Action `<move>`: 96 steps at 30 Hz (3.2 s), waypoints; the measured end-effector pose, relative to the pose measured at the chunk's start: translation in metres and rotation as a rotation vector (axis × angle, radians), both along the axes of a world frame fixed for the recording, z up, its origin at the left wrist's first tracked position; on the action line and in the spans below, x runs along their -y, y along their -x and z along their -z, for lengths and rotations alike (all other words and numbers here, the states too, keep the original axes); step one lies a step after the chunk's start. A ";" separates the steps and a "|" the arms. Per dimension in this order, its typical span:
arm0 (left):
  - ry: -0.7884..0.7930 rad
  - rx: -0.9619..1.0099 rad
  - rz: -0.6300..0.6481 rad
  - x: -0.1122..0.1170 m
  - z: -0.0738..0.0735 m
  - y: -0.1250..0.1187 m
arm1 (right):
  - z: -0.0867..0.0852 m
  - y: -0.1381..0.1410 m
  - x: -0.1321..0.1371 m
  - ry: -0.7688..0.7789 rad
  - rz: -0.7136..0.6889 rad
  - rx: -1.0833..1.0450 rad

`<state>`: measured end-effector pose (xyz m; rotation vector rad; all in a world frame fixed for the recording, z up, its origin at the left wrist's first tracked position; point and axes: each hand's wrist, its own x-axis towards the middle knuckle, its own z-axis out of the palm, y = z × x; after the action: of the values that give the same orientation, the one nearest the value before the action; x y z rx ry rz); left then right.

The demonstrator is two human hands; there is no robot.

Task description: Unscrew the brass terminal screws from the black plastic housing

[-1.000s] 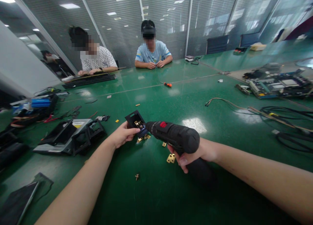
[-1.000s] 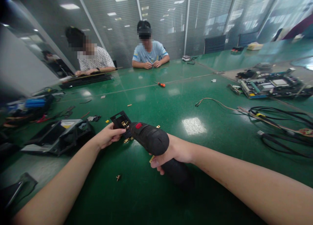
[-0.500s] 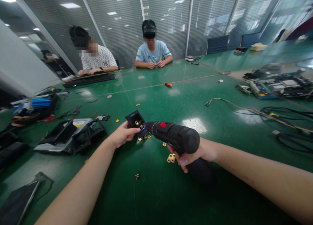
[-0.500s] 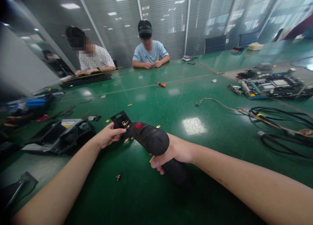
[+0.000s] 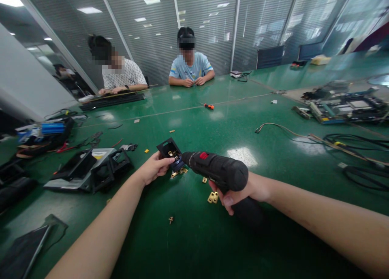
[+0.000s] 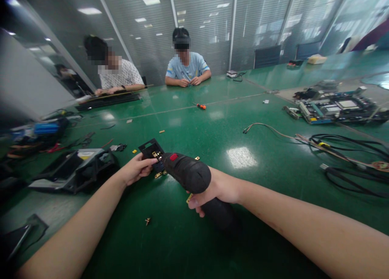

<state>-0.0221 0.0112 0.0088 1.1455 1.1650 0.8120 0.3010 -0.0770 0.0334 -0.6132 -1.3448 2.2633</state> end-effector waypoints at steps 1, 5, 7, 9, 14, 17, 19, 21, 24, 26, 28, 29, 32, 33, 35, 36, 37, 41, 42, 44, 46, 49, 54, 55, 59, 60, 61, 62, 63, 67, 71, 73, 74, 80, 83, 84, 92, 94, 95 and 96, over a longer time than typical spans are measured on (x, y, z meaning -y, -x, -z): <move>0.002 0.003 -0.002 0.000 0.000 0.000 | 0.000 0.000 0.000 0.002 -0.008 0.004; 0.012 0.034 -0.014 -0.002 0.002 0.002 | 0.002 0.000 -0.001 -0.025 -0.029 -0.019; 0.016 0.052 -0.013 -0.003 0.003 0.003 | 0.004 0.001 -0.002 -0.052 -0.029 -0.040; 0.009 0.061 -0.015 -0.003 0.005 0.003 | 0.007 0.001 -0.003 -0.062 -0.030 -0.054; 0.000 0.045 -0.027 -0.003 0.006 0.002 | 0.008 0.002 -0.004 -0.049 -0.024 -0.049; -0.003 0.033 -0.032 -0.003 0.005 0.001 | 0.000 0.003 -0.001 -0.040 -0.010 -0.062; -0.004 0.032 -0.032 -0.003 0.004 0.000 | -0.003 0.003 0.001 -0.029 0.012 -0.039; -0.002 0.029 -0.035 -0.003 0.004 0.000 | -0.003 0.002 0.001 -0.025 0.019 -0.023; 0.000 0.027 -0.050 -0.003 0.004 0.000 | 0.004 0.002 -0.002 -0.029 -0.008 -0.032; 0.001 0.027 -0.058 -0.003 0.005 0.000 | 0.008 0.001 -0.003 -0.035 -0.034 -0.048; 0.002 0.028 -0.058 -0.003 0.005 0.000 | 0.009 0.001 -0.004 -0.035 -0.031 -0.059; 0.002 0.028 -0.055 -0.003 0.005 0.000 | 0.008 0.001 -0.003 -0.029 -0.019 -0.057; 0.007 0.026 -0.048 -0.003 0.005 0.001 | 0.004 0.001 -0.001 -0.008 0.007 -0.030; 0.009 0.023 -0.047 -0.003 0.005 0.001 | 0.003 0.000 -0.001 -0.003 0.004 -0.022; 0.012 0.021 -0.045 -0.004 0.005 0.001 | 0.002 0.000 0.000 -0.001 -0.011 -0.016; 0.014 0.021 -0.043 -0.004 0.005 0.001 | 0.002 0.000 0.000 -0.002 -0.021 -0.014; 0.014 0.022 -0.040 -0.003 0.005 0.001 | 0.002 0.000 0.000 -0.004 -0.027 -0.013; 0.015 0.028 -0.029 -0.003 0.003 0.000 | 0.003 0.001 0.000 -0.026 -0.024 -0.025; 0.015 0.028 -0.026 -0.003 0.003 0.000 | 0.003 0.001 0.000 -0.025 -0.023 -0.031; 0.012 0.026 -0.022 -0.002 0.003 0.001 | 0.006 0.002 -0.001 -0.022 -0.025 -0.034; 0.007 0.020 -0.017 -0.002 0.003 0.001 | 0.011 0.002 -0.002 -0.028 -0.013 -0.029; 0.001 0.015 -0.019 -0.002 0.003 0.001 | 0.015 0.001 -0.004 -0.042 -0.003 -0.016; -0.007 0.018 -0.033 0.000 0.003 0.001 | 0.010 0.000 -0.002 -0.015 -0.026 -0.021; -0.006 0.021 -0.032 0.000 0.003 0.001 | 0.009 0.001 -0.002 -0.004 -0.019 -0.026; 0.006 0.025 -0.029 -0.001 0.003 0.001 | 0.008 0.002 0.000 0.001 -0.006 -0.027; 0.007 0.023 -0.032 -0.001 0.003 0.002 | 0.008 0.002 0.000 -0.003 -0.014 -0.023; 0.007 0.021 -0.035 -0.002 0.003 0.002 | 0.009 0.002 -0.001 -0.006 -0.017 -0.019; 0.007 0.019 -0.036 -0.002 0.004 0.002 | 0.009 0.002 -0.001 -0.006 -0.014 -0.015; 0.007 0.017 -0.036 -0.002 0.004 0.002 | 0.009 0.002 -0.001 -0.006 -0.008 -0.012; 0.002 0.014 -0.030 -0.001 0.003 0.002 | 0.010 0.001 -0.002 -0.017 0.000 -0.017; 0.005 0.010 -0.029 0.000 0.001 0.001 | 0.011 0.001 -0.004 -0.053 -0.031 -0.008; 0.011 0.005 -0.026 0.000 0.000 0.000 | 0.011 0.001 -0.003 -0.056 -0.024 0.004; 0.013 0.002 -0.026 0.000 0.000 0.000 | 0.010 0.001 -0.003 -0.051 -0.017 0.006; 0.012 -0.009 -0.043 -0.002 0.002 0.000 | 0.007 0.001 -0.001 -0.005 -0.013 -0.011; 0.014 -0.010 -0.037 -0.002 0.002 0.001 | 0.009 0.001 -0.002 0.004 -0.013 -0.016; 0.012 -0.009 -0.036 -0.001 0.002 0.001 | 0.009 0.001 -0.002 0.006 -0.014 -0.017; 0.004 0.000 -0.025 -0.003 0.006 0.003 | 0.006 0.001 0.001 0.026 0.004 -0.007; 0.004 0.001 -0.016 -0.003 0.005 0.003 | 0.003 0.001 0.001 0.030 -0.007 -0.006; 0.005 0.002 -0.010 -0.003 0.005 0.003 | 0.003 0.001 0.001 0.025 -0.012 -0.001; 0.007 0.003 -0.006 -0.003 0.005 0.003 | 0.003 0.001 0.000 0.016 -0.017 0.005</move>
<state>-0.0253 0.0143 0.0038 1.1354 1.1686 0.8129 0.2999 -0.0773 0.0302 -0.6161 -1.3399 2.2899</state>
